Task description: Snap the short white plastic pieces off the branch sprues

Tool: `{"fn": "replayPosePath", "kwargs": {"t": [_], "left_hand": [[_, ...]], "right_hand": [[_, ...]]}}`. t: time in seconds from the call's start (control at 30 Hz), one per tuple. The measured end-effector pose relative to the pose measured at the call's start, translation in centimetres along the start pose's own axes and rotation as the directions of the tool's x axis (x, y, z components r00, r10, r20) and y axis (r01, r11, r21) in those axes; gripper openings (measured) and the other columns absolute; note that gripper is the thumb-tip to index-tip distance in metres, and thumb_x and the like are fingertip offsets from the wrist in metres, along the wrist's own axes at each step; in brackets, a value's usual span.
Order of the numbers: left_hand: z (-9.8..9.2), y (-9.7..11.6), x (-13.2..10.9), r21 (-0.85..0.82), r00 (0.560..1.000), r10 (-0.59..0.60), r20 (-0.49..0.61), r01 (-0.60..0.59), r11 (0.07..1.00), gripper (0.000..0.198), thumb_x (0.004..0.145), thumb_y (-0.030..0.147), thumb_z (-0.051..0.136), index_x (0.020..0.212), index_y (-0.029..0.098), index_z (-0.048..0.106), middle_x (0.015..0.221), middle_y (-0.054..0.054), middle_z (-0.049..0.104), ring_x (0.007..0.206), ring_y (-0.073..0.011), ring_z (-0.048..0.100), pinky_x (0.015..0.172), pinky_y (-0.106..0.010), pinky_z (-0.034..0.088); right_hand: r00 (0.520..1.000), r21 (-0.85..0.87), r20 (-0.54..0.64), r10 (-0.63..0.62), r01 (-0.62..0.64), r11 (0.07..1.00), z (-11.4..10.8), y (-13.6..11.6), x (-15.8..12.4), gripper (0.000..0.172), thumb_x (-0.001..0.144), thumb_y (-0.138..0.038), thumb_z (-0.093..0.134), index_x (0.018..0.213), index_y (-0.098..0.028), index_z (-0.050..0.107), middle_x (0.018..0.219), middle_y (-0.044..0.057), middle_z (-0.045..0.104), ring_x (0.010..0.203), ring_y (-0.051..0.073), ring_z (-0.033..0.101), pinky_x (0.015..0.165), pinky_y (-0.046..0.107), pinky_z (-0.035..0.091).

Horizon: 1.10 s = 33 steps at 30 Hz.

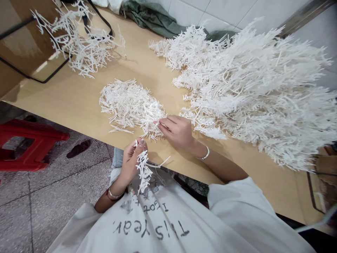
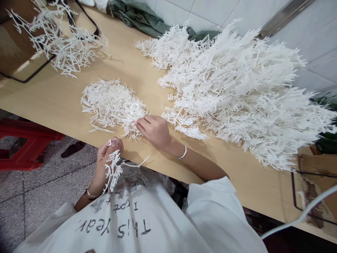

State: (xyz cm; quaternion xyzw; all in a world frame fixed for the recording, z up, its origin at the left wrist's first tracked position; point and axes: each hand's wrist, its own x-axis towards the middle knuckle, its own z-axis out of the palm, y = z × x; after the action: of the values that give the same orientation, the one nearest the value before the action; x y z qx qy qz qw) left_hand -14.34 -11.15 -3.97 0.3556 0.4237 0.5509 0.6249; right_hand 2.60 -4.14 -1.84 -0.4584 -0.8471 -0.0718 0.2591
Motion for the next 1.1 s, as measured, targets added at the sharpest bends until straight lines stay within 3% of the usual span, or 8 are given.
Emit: {"fn": "replayPosePath", "kwargs": {"t": [0.17,0.27,0.33,0.4,0.47,0.53,0.83,1.1], "left_hand": [[0.1,0.2,0.0,0.033,1.0,0.017,-0.008,-0.017,0.999,0.036,0.086,0.039,0.056,0.059,0.018,0.044,0.054,0.005,0.038,0.051,-0.008,0.031,0.049,-0.024,0.027],[0.0,0.2,0.0,0.036,1.0,0.01,-0.018,-0.009,0.999,0.035,0.085,0.039,0.058,0.059,0.018,0.047,0.055,0.004,0.04,0.052,-0.0077,0.032,0.049,-0.022,0.028],[-0.2,0.0,0.0,0.041,0.999,-0.01,-0.045,0.012,0.999,0.035,0.083,0.041,0.059,0.059,0.017,0.048,0.055,0.005,0.04,0.051,-0.0076,0.033,0.049,-0.022,0.029],[-0.3,-0.2,0.0,0.058,0.996,-0.028,-0.086,0.033,0.998,0.035,0.081,0.043,0.061,0.06,0.017,0.051,0.055,0.005,0.042,0.051,-0.0077,0.035,0.049,-0.021,0.031],[-0.5,-0.4,0.1,0.077,0.994,-0.018,-0.106,0.027,0.997,0.035,0.079,0.047,0.062,0.06,0.018,0.054,0.055,0.004,0.046,0.053,-0.0086,0.038,0.05,-0.022,0.034],[-0.5,-0.4,0.2,0.088,0.994,0.01,-0.104,-0.001,0.996,0.037,0.078,0.049,0.061,0.06,0.018,0.055,0.056,0.003,0.048,0.055,-0.0098,0.041,0.052,-0.022,0.037],[-0.2,0.2,0.4,0.198,0.995,0.084,-0.059,-0.071,0.978,0.038,0.083,0.044,0.057,0.058,0.017,0.051,0.057,0.003,0.047,0.055,-0.0093,0.04,0.053,-0.022,0.036],[-1.3,-0.2,0.5,0.121,0.999,0.029,0.043,-0.034,0.992,0.041,0.086,0.049,0.05,0.061,0.017,0.055,0.055,0.003,0.042,0.051,-0.0093,0.035,0.049,-0.023,0.032]], "right_hand": [[0.997,0.022,-0.009,0.078,-0.078,0.997,0.1,0.0,0.1,0.039,0.091,-0.045,0.049,0.065,-0.016,0.054,0.062,0.002,0.053,0.057,0.011,0.044,0.055,0.025,0.029],[0.996,0.242,-0.011,0.091,-0.085,0.967,-0.6,-0.7,0.4,0.032,0.09,-0.046,0.051,0.079,-0.015,0.053,0.071,0.001,0.054,0.059,0.009,0.045,0.055,0.023,0.034],[0.999,0.437,0.01,-0.041,0.032,0.899,-1.2,-1.2,0.5,0.033,0.089,-0.048,0.051,0.085,-0.015,0.052,0.073,0.0,0.054,0.06,0.008,0.047,0.056,0.022,0.038],[0.959,0.526,0.002,-0.285,0.241,0.815,-1.7,-1.7,0.4,0.036,0.087,-0.051,0.051,0.093,-0.015,0.052,0.079,0.002,0.057,0.067,0.009,0.052,0.06,0.022,0.043],[0.868,0.465,-0.016,-0.496,0.445,0.765,-1.9,-2.2,0.2,0.034,0.088,-0.045,0.052,0.103,-0.015,0.051,0.089,0.005,0.061,0.078,0.011,0.057,0.067,0.024,0.046],[0.812,0.352,-0.02,-0.584,0.552,0.756,-1.9,-2.4,-0.1,0.028,0.09,-0.032,0.05,0.111,-0.013,0.05,0.097,0.008,0.063,0.086,0.013,0.058,0.071,0.025,0.047],[0.865,0.325,-0.057,-0.499,0.488,0.81,-2.0,-3.6,-0.4,0.02,0.093,-0.029,0.049,0.104,-0.013,0.054,0.08,0.004,0.063,0.078,0.011,0.06,0.066,0.022,0.046],[0.854,0.36,-0.024,-0.519,0.492,0.792,-1.7,-3.4,-0.2,0.01,0.093,-0.021,0.043,0.092,-0.015,0.052,0.073,0.001,0.06,0.064,0.008,0.055,0.059,0.02,0.043]]}}
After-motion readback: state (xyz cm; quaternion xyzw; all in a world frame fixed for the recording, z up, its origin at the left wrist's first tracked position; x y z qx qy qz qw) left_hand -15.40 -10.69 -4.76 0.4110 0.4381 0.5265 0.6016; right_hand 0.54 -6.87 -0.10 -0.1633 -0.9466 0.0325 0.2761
